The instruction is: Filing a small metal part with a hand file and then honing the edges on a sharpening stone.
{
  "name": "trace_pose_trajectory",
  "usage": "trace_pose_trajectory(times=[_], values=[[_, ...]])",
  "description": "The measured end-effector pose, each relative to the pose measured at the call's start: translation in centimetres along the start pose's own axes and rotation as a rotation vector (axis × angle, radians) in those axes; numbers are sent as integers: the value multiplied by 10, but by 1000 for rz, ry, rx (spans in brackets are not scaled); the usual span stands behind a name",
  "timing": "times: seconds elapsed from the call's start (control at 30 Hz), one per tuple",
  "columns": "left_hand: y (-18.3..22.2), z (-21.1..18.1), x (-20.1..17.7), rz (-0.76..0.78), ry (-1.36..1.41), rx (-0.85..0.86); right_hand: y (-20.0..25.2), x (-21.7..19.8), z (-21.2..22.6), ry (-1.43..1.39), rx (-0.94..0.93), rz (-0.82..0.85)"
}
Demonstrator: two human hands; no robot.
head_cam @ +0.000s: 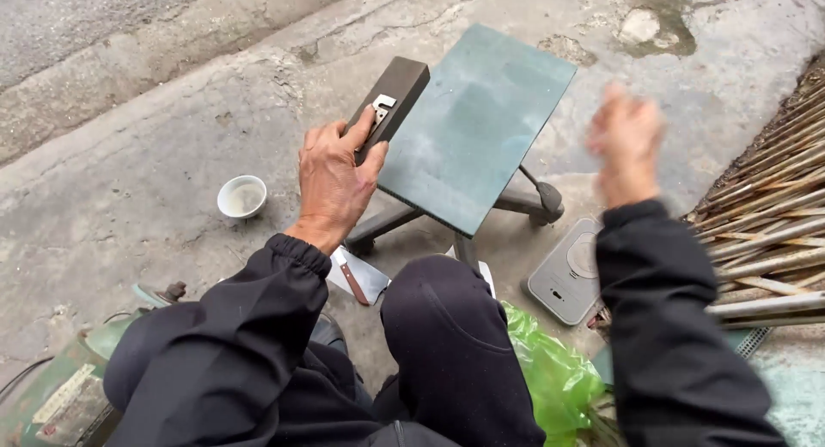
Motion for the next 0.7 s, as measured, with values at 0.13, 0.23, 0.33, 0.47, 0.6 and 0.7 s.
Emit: trace_pose_trajectory(times=[0.13, 0.23, 0.33, 0.47, 0.6, 0.7], values=[[4, -2, 4, 22, -27, 23, 106, 55, -93, -104, 545, 120], [12, 1, 30, 77, -44, 17, 148, 89, -105, -233, 745, 191], [18, -3, 51, 129, -96, 63, 149, 111, -117, -420, 875, 159], [30, -7, 63, 114, -142, 99, 131, 94, -129, -439, 824, 76], [35, -13, 55, 100, -114, 136, 104, 69, -141, -381, 809, 97], [29, -29, 51, 93, -55, 122, 75, 36, -128, -337, 736, 144]])
Point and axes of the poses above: each hand's wrist, its own y-axis away from the middle knuckle, its own x-axis out of the palm, z = x × y, the point moved 7 cm from there along -y, towards the middle knuckle, and after that the axes turned 11 degrees about -z, right-handed, at the moved point
